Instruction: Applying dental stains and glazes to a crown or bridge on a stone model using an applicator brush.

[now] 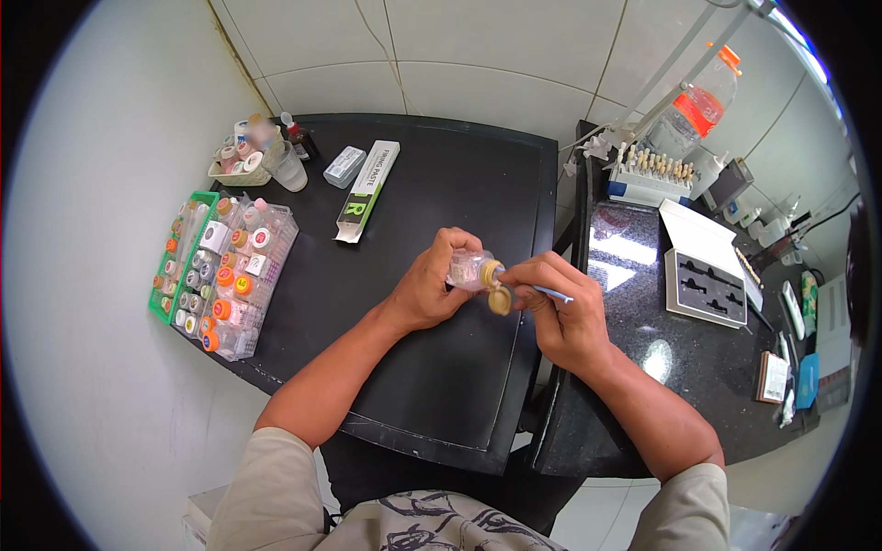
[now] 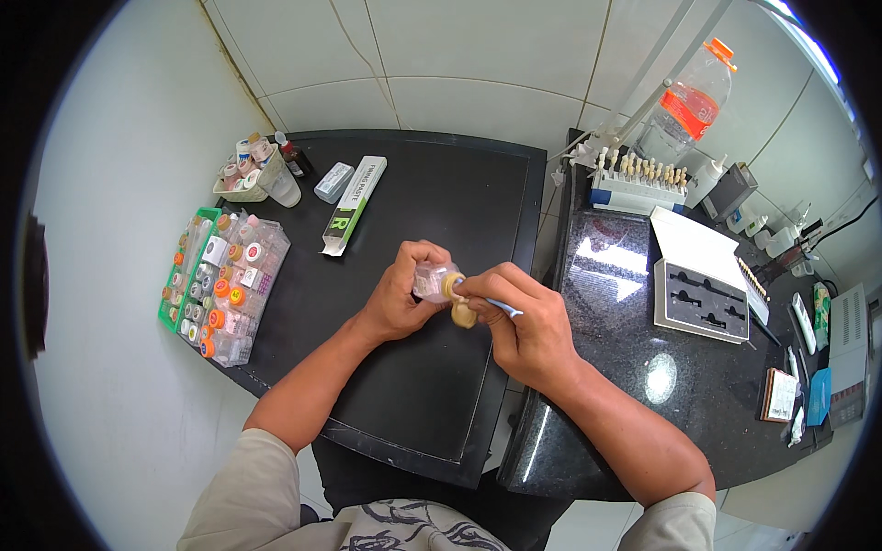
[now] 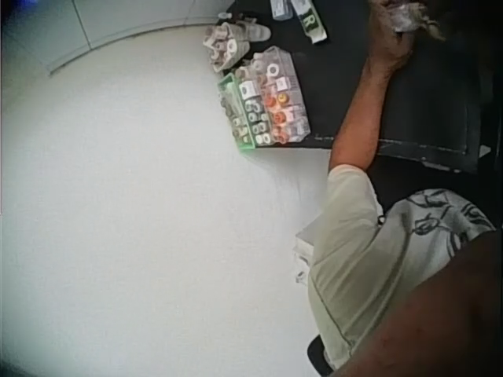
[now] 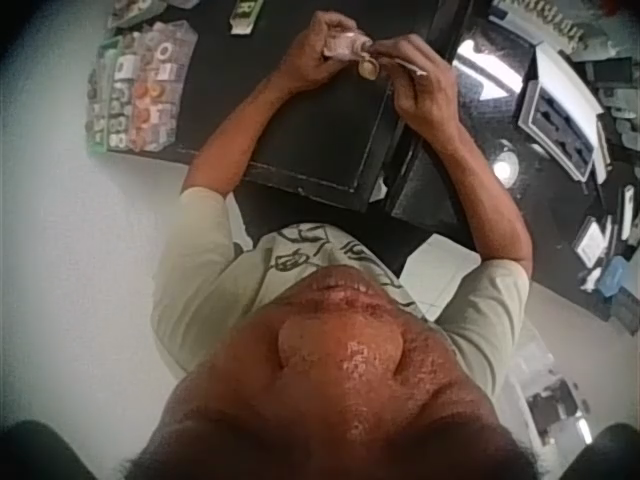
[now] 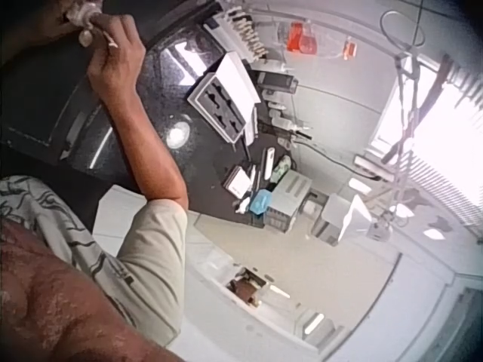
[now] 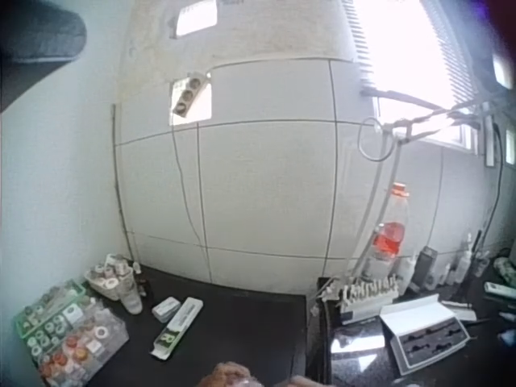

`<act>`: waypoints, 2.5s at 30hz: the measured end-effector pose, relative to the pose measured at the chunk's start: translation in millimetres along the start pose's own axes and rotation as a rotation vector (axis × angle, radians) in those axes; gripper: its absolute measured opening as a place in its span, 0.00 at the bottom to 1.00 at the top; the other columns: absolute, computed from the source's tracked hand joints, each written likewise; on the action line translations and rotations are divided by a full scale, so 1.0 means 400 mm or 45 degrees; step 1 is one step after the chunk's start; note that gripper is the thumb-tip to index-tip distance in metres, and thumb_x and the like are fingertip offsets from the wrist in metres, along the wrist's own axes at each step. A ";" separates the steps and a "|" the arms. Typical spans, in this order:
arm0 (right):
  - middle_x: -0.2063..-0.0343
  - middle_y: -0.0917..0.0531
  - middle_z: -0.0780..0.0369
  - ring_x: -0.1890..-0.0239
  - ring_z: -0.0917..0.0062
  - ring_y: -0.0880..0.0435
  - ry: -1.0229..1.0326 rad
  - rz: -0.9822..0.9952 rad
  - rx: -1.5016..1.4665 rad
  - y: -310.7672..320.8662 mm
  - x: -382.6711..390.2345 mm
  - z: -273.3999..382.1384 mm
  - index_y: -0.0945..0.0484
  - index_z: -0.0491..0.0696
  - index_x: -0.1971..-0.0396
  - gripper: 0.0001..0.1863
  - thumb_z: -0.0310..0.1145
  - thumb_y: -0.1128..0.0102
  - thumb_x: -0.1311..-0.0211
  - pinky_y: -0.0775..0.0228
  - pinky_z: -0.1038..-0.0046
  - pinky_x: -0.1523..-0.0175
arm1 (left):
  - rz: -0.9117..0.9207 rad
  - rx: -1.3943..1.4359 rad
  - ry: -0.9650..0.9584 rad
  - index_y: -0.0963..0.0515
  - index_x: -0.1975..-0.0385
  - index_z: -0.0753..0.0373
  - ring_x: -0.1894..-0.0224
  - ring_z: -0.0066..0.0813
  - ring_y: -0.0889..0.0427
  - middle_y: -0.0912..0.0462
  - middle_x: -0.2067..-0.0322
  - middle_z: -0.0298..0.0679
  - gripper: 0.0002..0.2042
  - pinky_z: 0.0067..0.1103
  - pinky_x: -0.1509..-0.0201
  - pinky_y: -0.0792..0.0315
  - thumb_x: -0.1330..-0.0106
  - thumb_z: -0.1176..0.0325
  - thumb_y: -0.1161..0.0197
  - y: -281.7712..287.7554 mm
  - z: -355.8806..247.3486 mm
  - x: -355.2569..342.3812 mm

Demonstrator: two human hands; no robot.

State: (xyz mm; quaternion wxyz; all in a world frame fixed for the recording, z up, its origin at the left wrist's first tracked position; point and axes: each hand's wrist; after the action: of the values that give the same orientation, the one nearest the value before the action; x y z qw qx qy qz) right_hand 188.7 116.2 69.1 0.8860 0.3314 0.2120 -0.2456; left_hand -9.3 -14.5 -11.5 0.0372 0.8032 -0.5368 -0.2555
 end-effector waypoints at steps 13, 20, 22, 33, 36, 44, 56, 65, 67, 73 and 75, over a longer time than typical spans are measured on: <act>0.69 0.15 0.59 0.72 0.76 0.13 -0.021 -0.103 -0.059 -0.006 -0.002 -0.001 0.15 0.42 0.55 0.07 0.20 0.37 0.28 0.23 0.74 0.69 | -0.032 -0.166 -0.248 0.30 0.31 0.63 0.39 0.45 0.23 0.28 0.40 0.47 0.34 0.32 0.34 0.27 0.39 0.77 0.26 0.013 -0.042 -0.019; 0.68 0.15 0.59 0.73 0.77 0.13 -0.053 0.010 -0.077 0.003 0.001 0.000 0.14 0.43 0.54 0.08 0.19 0.37 0.28 0.23 0.74 0.69 | -0.065 -0.016 -0.204 0.28 0.41 0.61 0.44 0.36 0.18 0.22 0.45 0.45 0.28 0.30 0.39 0.24 0.39 0.74 0.21 0.002 0.021 -0.001; 0.68 0.15 0.59 0.73 0.77 0.13 -0.046 -0.007 -0.064 0.001 0.002 -0.002 0.14 0.43 0.54 0.08 0.19 0.37 0.28 0.23 0.74 0.69 | -0.038 0.009 -0.133 0.28 0.40 0.62 0.45 0.36 0.18 0.22 0.45 0.45 0.29 0.30 0.40 0.24 0.39 0.73 0.20 0.003 -0.006 -0.006; 0.65 0.14 0.59 0.71 0.77 0.11 -0.157 0.023 -0.050 0.016 0.006 0.001 0.14 0.42 0.55 0.07 0.19 0.38 0.27 0.18 0.75 0.69 | 0.058 -0.143 -0.286 0.32 0.28 0.65 0.39 0.45 0.24 0.28 0.41 0.49 0.35 0.33 0.33 0.29 0.38 0.71 0.30 0.026 -0.043 -0.014; 0.66 0.14 0.59 0.72 0.77 0.12 -0.178 -0.027 -0.095 0.009 0.001 0.001 0.14 0.42 0.55 0.07 0.20 0.38 0.27 0.19 0.75 0.70 | 0.029 -0.156 -0.242 0.30 0.33 0.64 0.38 0.45 0.23 0.28 0.40 0.49 0.32 0.33 0.33 0.28 0.38 0.73 0.28 0.021 -0.046 -0.014; 0.65 0.14 0.59 0.71 0.75 0.11 -0.110 0.009 -0.042 0.006 -0.001 0.001 0.13 0.42 0.54 0.07 0.20 0.38 0.26 0.16 0.75 0.66 | 0.004 0.009 -0.324 0.36 0.35 0.61 0.45 0.33 0.20 0.28 0.40 0.45 0.32 0.28 0.39 0.26 0.34 0.72 0.23 0.004 0.030 -0.008; 0.66 0.14 0.58 0.70 0.74 0.10 -0.129 -0.008 -0.031 0.011 0.000 0.001 0.14 0.41 0.54 0.08 0.19 0.38 0.27 0.18 0.73 0.67 | 0.029 -0.151 -0.258 0.33 0.32 0.64 0.38 0.34 0.22 0.28 0.40 0.44 0.33 0.29 0.35 0.25 0.35 0.73 0.24 0.014 -0.030 -0.017; 0.64 0.14 0.59 0.66 0.73 0.09 -0.025 -0.011 -0.017 -0.001 -0.002 0.006 0.13 0.44 0.54 0.12 0.15 0.36 0.34 0.19 0.73 0.64 | 0.006 0.063 -0.200 0.33 0.38 0.61 0.42 0.33 0.20 0.28 0.40 0.46 0.30 0.29 0.37 0.24 0.37 0.76 0.23 0.002 0.009 -0.009; 0.64 0.14 0.59 0.66 0.73 0.09 0.007 -0.025 0.004 0.001 -0.001 0.007 0.13 0.44 0.54 0.12 0.15 0.36 0.34 0.19 0.72 0.64 | -0.038 0.016 -0.234 0.33 0.36 0.62 0.41 0.34 0.20 0.28 0.40 0.47 0.31 0.30 0.37 0.25 0.36 0.75 0.23 0.005 -0.017 -0.015; 0.64 0.14 0.58 0.64 0.70 0.09 -0.168 0.050 0.027 0.011 0.007 0.007 0.14 0.43 0.54 0.10 0.18 0.35 0.31 0.18 0.72 0.62 | 0.011 -0.218 -0.288 0.31 0.31 0.63 0.38 0.36 0.23 0.27 0.41 0.46 0.32 0.32 0.33 0.28 0.35 0.75 0.27 0.013 -0.032 -0.021; 0.65 0.14 0.57 0.64 0.70 0.09 -0.221 0.009 -0.072 0.010 0.003 0.007 0.14 0.43 0.54 0.08 0.20 0.35 0.29 0.18 0.71 0.62 | 0.013 -0.289 -0.389 0.31 0.33 0.63 0.39 0.38 0.21 0.26 0.42 0.46 0.31 0.31 0.35 0.26 0.36 0.76 0.26 0.019 -0.025 -0.025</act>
State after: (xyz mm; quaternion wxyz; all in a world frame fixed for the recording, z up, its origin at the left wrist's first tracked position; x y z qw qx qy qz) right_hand 192.7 116.6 72.3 0.9108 0.2846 0.1403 -0.2641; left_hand -14.1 -11.0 3.2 0.0466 0.7430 -0.5079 -0.4333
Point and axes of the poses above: each hand's wrist, its own x-axis away from the middle knuckle, its own y-axis out of the back of the hand, z = x × y
